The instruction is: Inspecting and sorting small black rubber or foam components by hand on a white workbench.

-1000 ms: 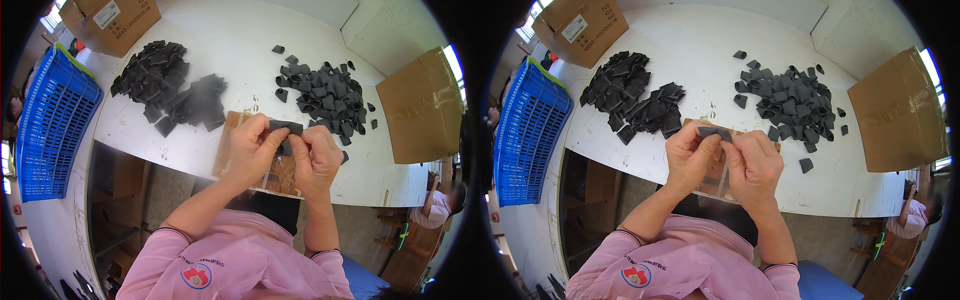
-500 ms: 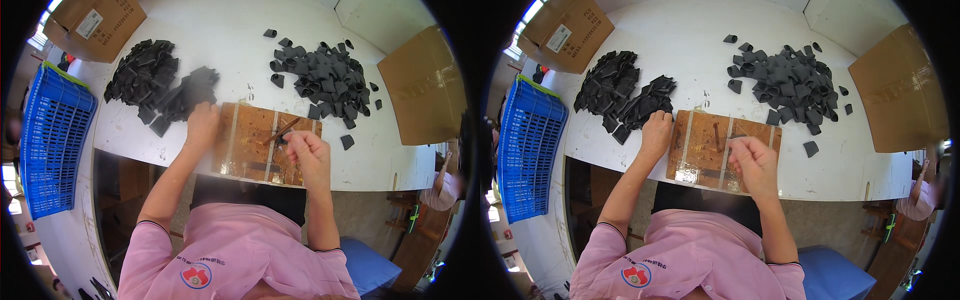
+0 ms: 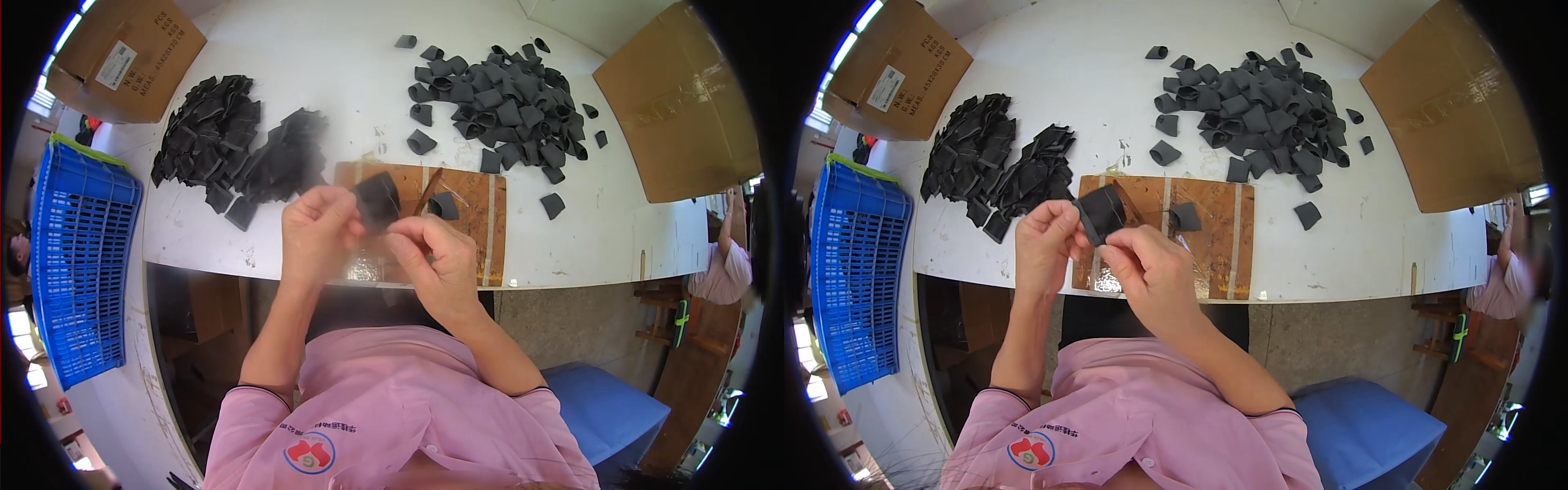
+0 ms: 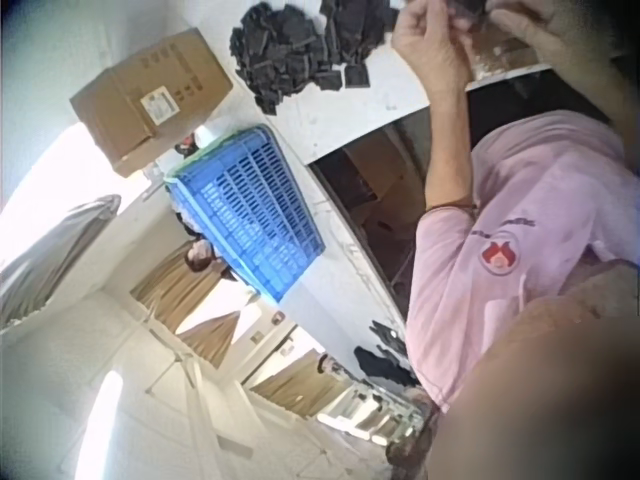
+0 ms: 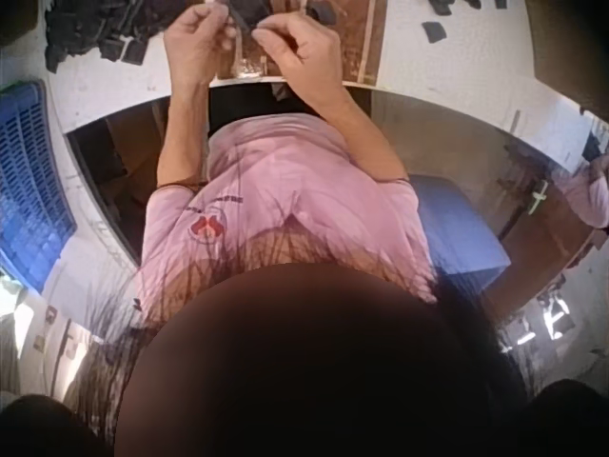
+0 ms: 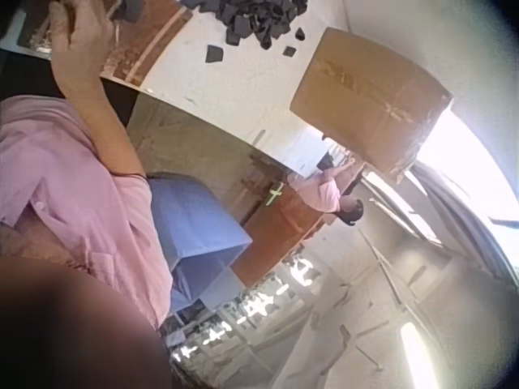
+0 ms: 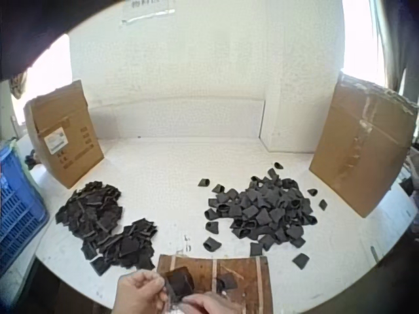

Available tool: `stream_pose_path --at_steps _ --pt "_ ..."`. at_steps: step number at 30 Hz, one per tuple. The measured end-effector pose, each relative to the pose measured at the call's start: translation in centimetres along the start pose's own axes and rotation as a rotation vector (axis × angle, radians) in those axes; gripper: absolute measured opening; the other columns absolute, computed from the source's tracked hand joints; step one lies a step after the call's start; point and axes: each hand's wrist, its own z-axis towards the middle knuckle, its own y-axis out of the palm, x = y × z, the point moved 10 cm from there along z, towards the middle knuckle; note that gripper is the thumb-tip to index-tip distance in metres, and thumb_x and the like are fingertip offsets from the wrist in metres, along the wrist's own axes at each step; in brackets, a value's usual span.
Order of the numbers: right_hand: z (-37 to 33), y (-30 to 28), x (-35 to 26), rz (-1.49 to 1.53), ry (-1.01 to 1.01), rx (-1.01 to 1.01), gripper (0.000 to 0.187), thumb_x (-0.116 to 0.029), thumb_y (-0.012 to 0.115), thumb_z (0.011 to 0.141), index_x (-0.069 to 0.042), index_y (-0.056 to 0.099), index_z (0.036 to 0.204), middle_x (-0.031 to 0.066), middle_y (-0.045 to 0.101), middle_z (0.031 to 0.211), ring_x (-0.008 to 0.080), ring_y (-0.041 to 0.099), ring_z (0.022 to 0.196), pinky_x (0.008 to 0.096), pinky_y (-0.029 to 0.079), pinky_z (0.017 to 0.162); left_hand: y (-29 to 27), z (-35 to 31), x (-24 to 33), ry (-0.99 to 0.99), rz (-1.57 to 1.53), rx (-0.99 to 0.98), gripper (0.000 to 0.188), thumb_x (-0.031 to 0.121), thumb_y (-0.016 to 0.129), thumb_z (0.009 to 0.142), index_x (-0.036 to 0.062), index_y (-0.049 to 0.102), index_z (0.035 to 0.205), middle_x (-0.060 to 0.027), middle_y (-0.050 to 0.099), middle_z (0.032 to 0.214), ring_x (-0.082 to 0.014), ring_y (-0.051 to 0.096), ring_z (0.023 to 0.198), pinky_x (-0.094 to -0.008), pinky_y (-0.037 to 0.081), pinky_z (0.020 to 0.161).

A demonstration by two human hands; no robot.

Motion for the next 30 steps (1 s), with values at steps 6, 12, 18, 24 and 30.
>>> stream_pose_path --at_steps 6,12,18,24,30 --pt "-0.2 -1.6 -1.4 -0.001 -0.055 0.124 0.012 -0.004 0.064 0.072 -0.001 0.058 0.082 0.0056 0.052 0.067 0.0148 0.056 0.057 0.0254 0.044 0.046 4.9 -3.2 1.1 0.108 0.090 -0.189 0.003 0.002 0.057 0.078 0.0030 0.058 0.081 -0.0011 0.057 0.068 -0.0050 0.049 0.054 -0.0170 0.038 0.046" --pt "-0.6 -2.5 -3.8 -0.311 -0.265 0.177 0.007 -0.002 0.060 0.075 0.000 0.059 0.081 0.0086 0.056 0.069 0.0195 0.055 0.056 0.0280 0.043 0.047 5.2 -4.1 2.0 0.353 0.490 -0.080 0.004 0.004 0.053 0.083 0.0005 0.053 0.082 0.0001 0.054 0.069 -0.0052 0.050 0.056 -0.0176 0.040 0.049" --pt "-0.7 -2.8 -1.4 -0.076 -0.070 0.108 0.007 -0.003 0.056 0.079 0.002 0.059 0.083 0.0088 0.055 0.069 0.0171 0.055 0.055 0.0263 0.042 0.048 5.8 -3.8 1.2 0.203 0.296 -0.089 0.009 0.009 0.050 0.086 0.0002 0.050 0.083 -0.0013 0.053 0.070 -0.0058 0.051 0.056 -0.0167 0.041 0.049" --pt "-0.8 -2.4 0.6 0.150 0.119 0.086 0.012 -0.005 0.052 0.082 0.004 0.058 0.088 0.0088 0.054 0.069 0.0140 0.054 0.056 0.0246 0.042 0.051 5.5 -4.3 1.4 0.201 0.124 -0.111 0.010 0.009 0.053 0.084 -0.0003 0.051 0.086 -0.0041 0.054 0.072 -0.0081 0.052 0.058 -0.0184 0.044 0.052" --pt "-0.8 -1.7 0.2 0.099 0.092 0.025 0.014 -0.005 0.049 0.084 0.004 0.057 0.090 0.0096 0.054 0.070 0.0153 0.054 0.056 0.0249 0.043 0.052 5.2 -4.2 1.6 0.208 0.143 -0.123 0.007 0.002 0.056 0.079 -0.0008 0.054 0.086 -0.0014 0.056 0.076 -0.0051 0.052 0.067 -0.0185 0.043 0.058"
